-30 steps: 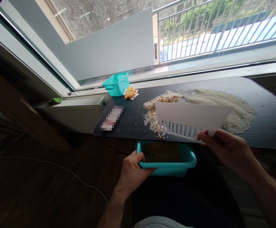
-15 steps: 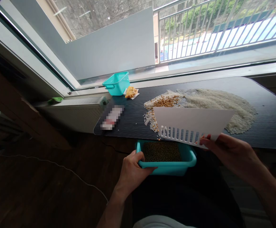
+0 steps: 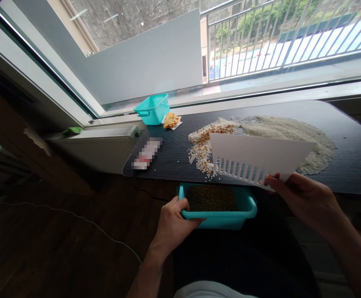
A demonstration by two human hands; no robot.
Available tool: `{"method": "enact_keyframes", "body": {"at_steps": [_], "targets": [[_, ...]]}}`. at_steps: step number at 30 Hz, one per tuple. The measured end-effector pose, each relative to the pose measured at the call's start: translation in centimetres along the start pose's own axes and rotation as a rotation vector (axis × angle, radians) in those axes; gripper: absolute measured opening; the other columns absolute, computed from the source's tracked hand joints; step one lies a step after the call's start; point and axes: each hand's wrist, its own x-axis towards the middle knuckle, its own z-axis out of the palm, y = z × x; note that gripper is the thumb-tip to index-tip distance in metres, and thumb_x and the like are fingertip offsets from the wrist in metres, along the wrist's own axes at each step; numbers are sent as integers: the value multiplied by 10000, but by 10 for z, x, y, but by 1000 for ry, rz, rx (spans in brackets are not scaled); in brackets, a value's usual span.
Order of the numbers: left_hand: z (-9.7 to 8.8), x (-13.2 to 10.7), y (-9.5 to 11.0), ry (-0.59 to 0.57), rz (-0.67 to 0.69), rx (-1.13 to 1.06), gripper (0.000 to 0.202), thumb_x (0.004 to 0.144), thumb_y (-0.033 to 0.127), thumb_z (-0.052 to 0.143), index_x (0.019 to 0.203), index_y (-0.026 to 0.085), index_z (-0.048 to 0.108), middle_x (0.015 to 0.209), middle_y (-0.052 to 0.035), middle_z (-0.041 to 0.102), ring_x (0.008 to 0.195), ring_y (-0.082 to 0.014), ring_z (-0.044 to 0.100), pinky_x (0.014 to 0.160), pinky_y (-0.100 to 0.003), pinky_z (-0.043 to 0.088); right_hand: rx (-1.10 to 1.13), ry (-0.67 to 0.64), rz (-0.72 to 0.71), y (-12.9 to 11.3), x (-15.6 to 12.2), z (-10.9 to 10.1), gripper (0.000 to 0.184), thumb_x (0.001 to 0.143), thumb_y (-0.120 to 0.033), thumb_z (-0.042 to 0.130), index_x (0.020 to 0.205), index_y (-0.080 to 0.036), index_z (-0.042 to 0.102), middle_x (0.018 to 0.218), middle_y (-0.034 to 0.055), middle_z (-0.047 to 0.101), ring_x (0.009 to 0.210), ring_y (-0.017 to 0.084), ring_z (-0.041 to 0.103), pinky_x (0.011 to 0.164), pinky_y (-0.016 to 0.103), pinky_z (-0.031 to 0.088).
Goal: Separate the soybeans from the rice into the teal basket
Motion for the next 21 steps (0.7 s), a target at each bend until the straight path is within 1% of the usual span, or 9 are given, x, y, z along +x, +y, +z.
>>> {"method": "enact_keyframes", "body": {"at_steps": [4,6,9,12,16,21], "targets": [[0,-1,-1,14,11,13,442,637,279,859,551,197,434,645,55,463,608,-98,457,578,-221,308,-17,138,38,-7,2,4,342,609,-591,780,712,-265,778,701,35,803,698,248,745,655,337,581],[1,-2,-2,20,17,17,437,638,281,856,551,197,436,643,55,465,609,-98,457,580,-220,311,-13,162,39,-10,3,5,340,592,-595,774,676,-266,759,675,32,793,670,243,731,626,334,563],[1,-2,-2,13,23,16,430,644,276,846,551,197,434,646,52,472,610,-99,462,584,-220,315,-3,123,37,-11,2,5,352,586,-600,787,684,-262,767,674,35,795,659,245,729,614,336,565],[0,-2,-2,3,22,14,429,646,276,843,551,198,432,646,50,473,609,-101,465,584,-223,314,1,76,19,-7,1,3,380,613,-613,798,743,-255,804,720,46,817,690,257,749,645,348,585],[-1,-1,-1,5,22,14,422,645,274,839,552,198,434,649,50,467,614,-103,465,593,-228,313,-25,60,8,-2,1,0,393,643,-605,803,791,-241,827,750,58,827,729,263,764,666,346,595],[-1,0,1,-5,6,7,429,644,286,841,551,201,431,654,47,469,615,-108,465,591,-233,313,10,10,13,-2,-1,1,365,657,-588,806,815,-260,833,784,41,834,764,270,777,719,366,630]]}}
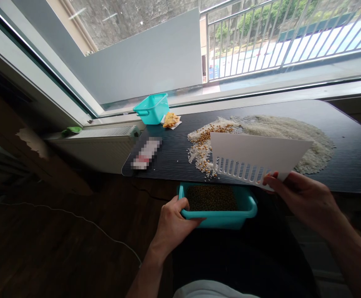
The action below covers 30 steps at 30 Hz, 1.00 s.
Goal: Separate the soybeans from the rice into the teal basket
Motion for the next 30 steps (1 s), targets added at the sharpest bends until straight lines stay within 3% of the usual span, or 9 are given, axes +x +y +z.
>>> {"method": "enact_keyframes", "body": {"at_steps": [8,14,19,24,30], "targets": [[0,0,0,-2,1,4,429,645,295,843,555,198,435,657,49,461,615,-104,453,591,-231,305,-38,8,1,3,0,-1,372,669,-596,794,813,-254,823,787,45,834,772,271,779,722,363,632],[1,2,0,-13,-4,-3,429,639,286,842,553,198,431,653,50,453,617,-103,447,592,-234,299,-2,39,23,-10,1,2,406,545,-654,789,677,-270,775,670,41,795,652,264,743,624,376,613],[1,3,0,-18,-8,0,437,636,296,847,554,198,429,658,49,458,621,-106,450,595,-235,304,-14,53,5,-10,1,0,380,553,-628,803,667,-266,792,648,40,792,613,242,722,555,338,578],[1,3,0,-18,-13,-12,436,651,307,844,560,200,432,662,52,452,619,-107,449,587,-235,301,-7,-37,-18,-4,-4,-7,344,638,-586,812,772,-269,837,769,46,838,720,252,772,664,343,637],[1,4,0,-17,-18,-29,434,652,299,843,557,197,433,655,58,439,606,-99,428,576,-232,288,98,-48,-74,-6,-17,17,368,680,-615,803,758,-256,815,760,47,833,701,252,782,664,347,660]]}}
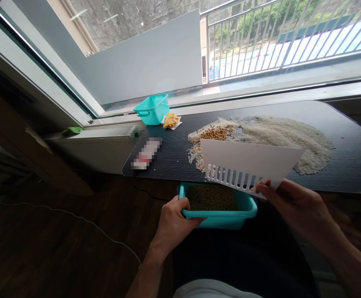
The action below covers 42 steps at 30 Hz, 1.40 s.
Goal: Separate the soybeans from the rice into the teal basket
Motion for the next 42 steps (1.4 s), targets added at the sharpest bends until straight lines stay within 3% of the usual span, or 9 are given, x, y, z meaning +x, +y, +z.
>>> {"method": "enact_keyframes", "body": {"at_steps": [5,14,24,30,36,42], "targets": [[3,0,3,15,4,12,423,641,291,850,560,194,446,661,55,453,614,-100,441,585,-233,295,-1,-36,-41,10,-10,23,309,772,-567,768,779,-261,808,771,19,838,686,227,777,627,303,636],[4,-1,-1,14,3,37,428,633,275,847,546,196,435,644,53,454,610,-101,449,588,-233,298,-176,255,27,19,-3,-3,368,694,-629,757,726,-263,765,675,39,801,593,226,725,537,312,567],[-1,-1,-1,25,-4,39,419,640,288,844,551,196,444,656,49,466,615,-104,458,590,-231,309,-73,70,-57,9,5,14,297,746,-570,757,737,-273,778,708,-9,815,635,207,749,578,292,603],[-1,-1,-5,48,-5,37,425,639,297,843,547,197,440,640,57,444,601,-99,440,581,-232,295,-56,110,-80,25,0,15,365,772,-652,750,781,-290,794,759,-3,832,695,224,784,645,304,645],[-3,-1,-7,46,-9,28,426,637,303,850,551,198,446,645,56,456,606,-102,442,579,-233,302,-26,18,-58,17,-3,18,321,794,-608,748,822,-295,813,825,7,850,743,240,792,714,341,662],[-2,1,-6,36,-22,21,415,649,302,840,554,197,451,649,57,449,608,-102,439,579,-234,294,-40,-30,-57,21,-5,12,314,776,-602,750,761,-292,801,746,-1,829,662,215,765,617,295,633]]}}
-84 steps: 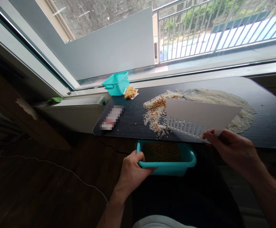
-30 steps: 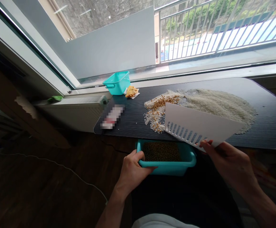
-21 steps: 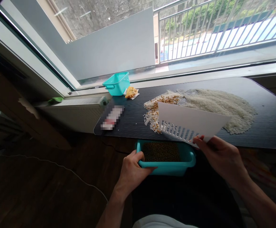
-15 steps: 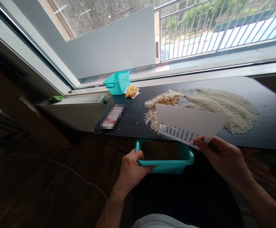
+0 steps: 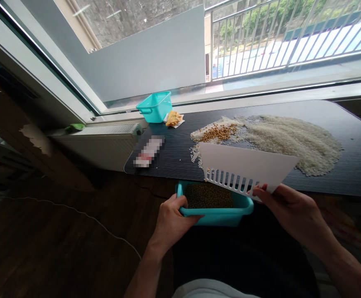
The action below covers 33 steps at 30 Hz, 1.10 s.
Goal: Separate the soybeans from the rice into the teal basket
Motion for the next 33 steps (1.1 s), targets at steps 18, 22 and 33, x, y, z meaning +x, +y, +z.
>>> {"method": "enact_keyframes", "body": {"at_steps": [18,22,33], "targets": [[-1,-3,0,27,14,33,425,626,262,849,543,197,437,630,58,456,590,-94,442,574,-222,299,-97,253,57,-9,14,-2,272,746,-575,731,763,-308,776,730,24,823,708,272,778,639,369,613],[-1,-4,-1,23,17,32,425,638,281,845,549,199,437,632,56,461,594,-96,448,575,-223,299,-82,208,48,-19,18,2,263,713,-558,742,732,-297,767,690,10,804,670,249,760,616,344,601],[-2,-3,-1,27,21,22,426,640,273,845,545,199,436,639,57,460,599,-96,454,575,-222,307,-26,123,30,-22,19,6,263,704,-545,762,675,-283,752,622,-14,763,589,193,688,528,284,545]]}}
